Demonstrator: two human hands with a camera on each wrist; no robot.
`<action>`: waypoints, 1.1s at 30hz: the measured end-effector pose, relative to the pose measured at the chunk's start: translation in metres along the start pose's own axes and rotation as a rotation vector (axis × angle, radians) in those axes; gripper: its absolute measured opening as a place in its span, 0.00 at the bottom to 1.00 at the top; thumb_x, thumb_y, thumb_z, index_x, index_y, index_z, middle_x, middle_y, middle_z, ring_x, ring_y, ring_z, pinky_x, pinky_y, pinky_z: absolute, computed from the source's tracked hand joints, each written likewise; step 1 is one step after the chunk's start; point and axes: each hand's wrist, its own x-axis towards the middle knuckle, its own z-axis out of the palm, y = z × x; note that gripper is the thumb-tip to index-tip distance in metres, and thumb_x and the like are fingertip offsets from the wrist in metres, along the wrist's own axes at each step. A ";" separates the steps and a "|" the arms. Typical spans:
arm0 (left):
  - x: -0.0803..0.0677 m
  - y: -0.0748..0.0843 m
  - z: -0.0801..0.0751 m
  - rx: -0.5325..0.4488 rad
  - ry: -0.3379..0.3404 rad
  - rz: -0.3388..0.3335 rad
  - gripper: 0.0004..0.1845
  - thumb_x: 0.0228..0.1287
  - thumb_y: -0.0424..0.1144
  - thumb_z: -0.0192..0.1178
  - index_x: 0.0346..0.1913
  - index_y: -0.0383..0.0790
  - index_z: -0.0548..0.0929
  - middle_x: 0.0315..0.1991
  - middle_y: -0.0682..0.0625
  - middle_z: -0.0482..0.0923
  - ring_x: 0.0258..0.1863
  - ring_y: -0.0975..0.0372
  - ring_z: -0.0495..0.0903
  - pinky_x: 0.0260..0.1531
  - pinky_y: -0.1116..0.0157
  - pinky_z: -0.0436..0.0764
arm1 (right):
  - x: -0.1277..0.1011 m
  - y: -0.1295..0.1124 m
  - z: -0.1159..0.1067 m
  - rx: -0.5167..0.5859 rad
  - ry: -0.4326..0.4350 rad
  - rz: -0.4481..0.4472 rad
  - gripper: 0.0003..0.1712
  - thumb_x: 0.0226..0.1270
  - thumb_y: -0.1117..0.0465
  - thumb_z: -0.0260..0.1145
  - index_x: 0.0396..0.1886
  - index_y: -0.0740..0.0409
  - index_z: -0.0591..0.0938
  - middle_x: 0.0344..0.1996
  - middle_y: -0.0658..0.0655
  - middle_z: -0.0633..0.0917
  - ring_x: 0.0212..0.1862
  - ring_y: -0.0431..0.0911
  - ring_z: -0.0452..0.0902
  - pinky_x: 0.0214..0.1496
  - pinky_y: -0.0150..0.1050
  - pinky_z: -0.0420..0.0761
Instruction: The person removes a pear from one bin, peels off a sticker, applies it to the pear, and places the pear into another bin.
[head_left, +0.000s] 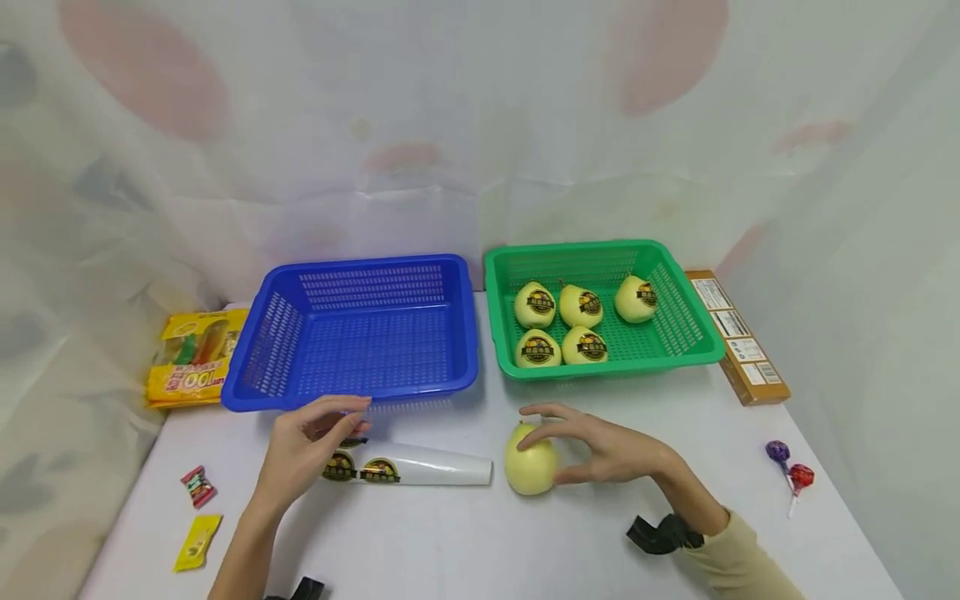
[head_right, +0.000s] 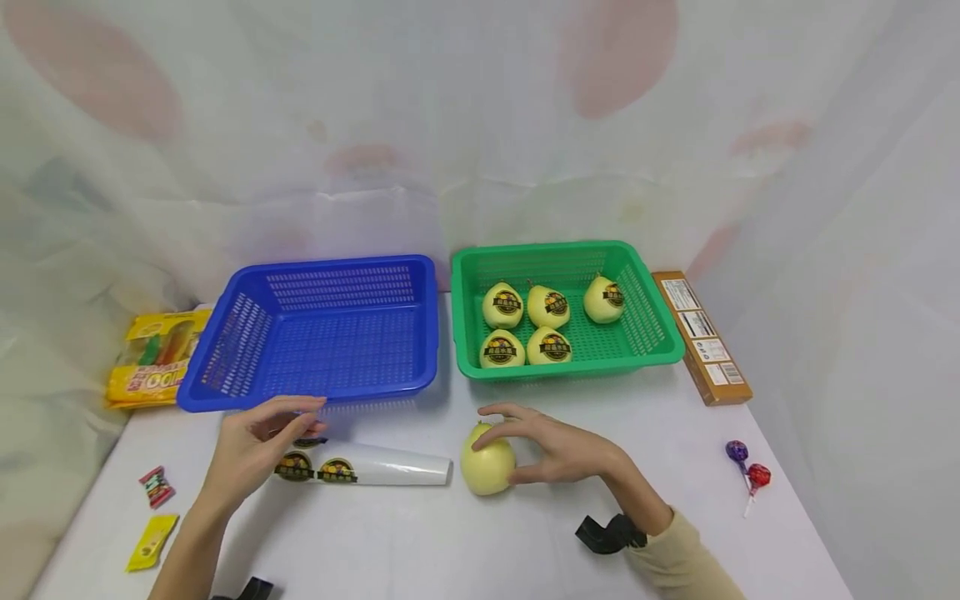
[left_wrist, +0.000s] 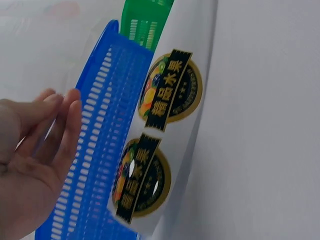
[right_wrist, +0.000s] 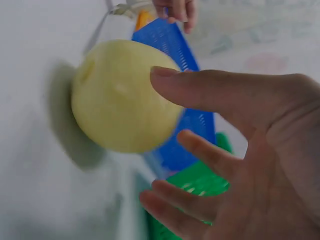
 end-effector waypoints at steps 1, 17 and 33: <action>-0.003 -0.001 -0.003 0.020 -0.020 0.001 0.12 0.74 0.26 0.67 0.56 0.37 0.90 0.50 0.55 0.93 0.42 0.64 0.94 0.45 0.69 0.94 | 0.001 -0.004 0.000 -0.007 0.015 0.000 0.32 0.68 0.59 0.79 0.69 0.33 0.82 0.84 0.58 0.67 0.85 0.61 0.61 0.83 0.70 0.71; -0.040 -0.021 -0.009 0.439 -0.134 0.039 0.25 0.53 0.33 0.85 0.55 0.49 0.92 0.57 0.53 0.92 0.60 0.68 0.87 0.66 0.91 0.70 | 0.109 -0.085 0.083 0.274 -0.003 -0.132 0.21 0.80 0.57 0.70 0.67 0.54 0.82 0.68 0.54 0.85 0.72 0.42 0.80 0.74 0.35 0.85; -0.049 -0.028 -0.005 0.544 -0.174 0.026 0.29 0.47 0.36 0.87 0.56 0.50 0.92 0.63 0.50 0.88 0.63 0.46 0.85 0.67 0.86 0.68 | 0.175 -0.070 0.144 -0.281 0.248 0.042 0.24 0.72 0.58 0.75 0.67 0.49 0.85 0.76 0.53 0.80 0.77 0.50 0.73 0.85 0.44 0.73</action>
